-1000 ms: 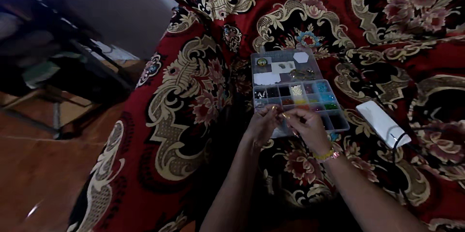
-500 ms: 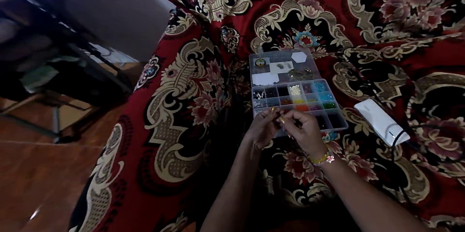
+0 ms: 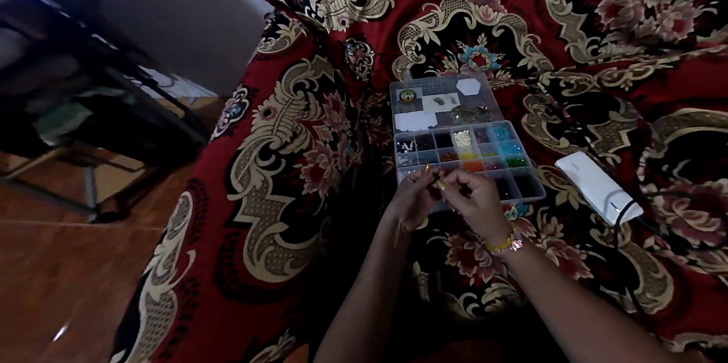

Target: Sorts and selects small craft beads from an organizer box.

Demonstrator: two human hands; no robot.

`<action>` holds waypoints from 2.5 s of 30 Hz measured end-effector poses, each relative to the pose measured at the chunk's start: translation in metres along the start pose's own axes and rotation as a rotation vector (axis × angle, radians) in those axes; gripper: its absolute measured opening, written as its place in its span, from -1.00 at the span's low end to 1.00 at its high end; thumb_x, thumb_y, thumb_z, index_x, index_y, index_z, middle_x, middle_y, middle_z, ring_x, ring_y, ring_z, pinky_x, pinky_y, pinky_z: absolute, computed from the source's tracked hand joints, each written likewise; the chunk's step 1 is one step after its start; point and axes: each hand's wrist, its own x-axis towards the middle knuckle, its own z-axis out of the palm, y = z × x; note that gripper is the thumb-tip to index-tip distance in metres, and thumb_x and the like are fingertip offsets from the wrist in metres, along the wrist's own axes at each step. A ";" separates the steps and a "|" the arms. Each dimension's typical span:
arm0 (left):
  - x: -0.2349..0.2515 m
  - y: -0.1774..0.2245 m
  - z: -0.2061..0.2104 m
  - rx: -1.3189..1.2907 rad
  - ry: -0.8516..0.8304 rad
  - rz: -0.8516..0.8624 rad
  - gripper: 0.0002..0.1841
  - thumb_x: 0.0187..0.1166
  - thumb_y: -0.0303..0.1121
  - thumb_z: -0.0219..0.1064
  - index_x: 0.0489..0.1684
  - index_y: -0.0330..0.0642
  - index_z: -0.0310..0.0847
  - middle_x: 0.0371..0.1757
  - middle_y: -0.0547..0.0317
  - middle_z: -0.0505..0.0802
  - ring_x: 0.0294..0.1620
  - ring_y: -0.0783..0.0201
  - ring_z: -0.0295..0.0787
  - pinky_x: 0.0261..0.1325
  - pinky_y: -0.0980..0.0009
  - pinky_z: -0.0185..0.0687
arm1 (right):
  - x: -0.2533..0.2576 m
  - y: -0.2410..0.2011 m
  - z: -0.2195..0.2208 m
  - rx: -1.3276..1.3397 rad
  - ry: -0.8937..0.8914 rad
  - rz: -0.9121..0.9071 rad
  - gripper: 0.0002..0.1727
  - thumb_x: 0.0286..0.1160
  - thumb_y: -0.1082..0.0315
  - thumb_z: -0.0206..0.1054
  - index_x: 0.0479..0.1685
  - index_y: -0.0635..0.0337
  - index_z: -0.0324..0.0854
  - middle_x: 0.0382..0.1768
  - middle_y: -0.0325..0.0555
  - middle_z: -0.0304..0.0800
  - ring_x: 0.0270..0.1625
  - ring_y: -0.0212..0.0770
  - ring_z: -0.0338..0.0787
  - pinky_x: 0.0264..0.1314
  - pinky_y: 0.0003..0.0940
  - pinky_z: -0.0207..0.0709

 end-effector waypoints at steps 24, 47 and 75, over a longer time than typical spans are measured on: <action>0.000 0.006 0.003 0.167 -0.019 0.107 -0.78 0.68 -0.49 0.17 -0.28 -0.16 0.76 -0.26 0.27 0.89 -0.21 0.44 0.82 0.05 0.43 0.76 | 0.001 -0.004 -0.004 0.016 -0.021 0.100 -0.81 0.53 0.34 0.30 -0.36 0.23 0.73 -0.56 -0.42 0.68 -0.56 -0.67 0.58 -0.47 -0.73 0.49; 0.000 0.002 0.000 0.467 0.032 0.378 -0.91 0.59 -0.44 0.35 -0.16 -0.14 0.79 -0.20 0.24 0.87 -0.23 0.40 0.80 -0.01 0.39 0.77 | 0.003 -0.002 -0.008 -0.015 -0.006 0.159 -0.84 0.60 0.37 0.31 -0.21 0.24 0.78 -0.49 -0.32 0.77 -0.57 -0.57 0.63 -0.47 -0.64 0.58; -0.008 0.019 -0.002 1.631 0.050 0.437 -0.93 0.39 -0.45 0.56 -0.25 -0.14 0.91 -0.19 0.02 0.88 -0.07 -0.02 0.79 0.13 -0.17 0.56 | 0.014 -0.001 -0.028 -0.159 0.086 0.120 -0.82 0.67 0.35 0.29 -0.11 0.18 0.81 -0.44 -0.30 0.80 -0.51 -0.54 0.69 -0.43 -0.62 0.61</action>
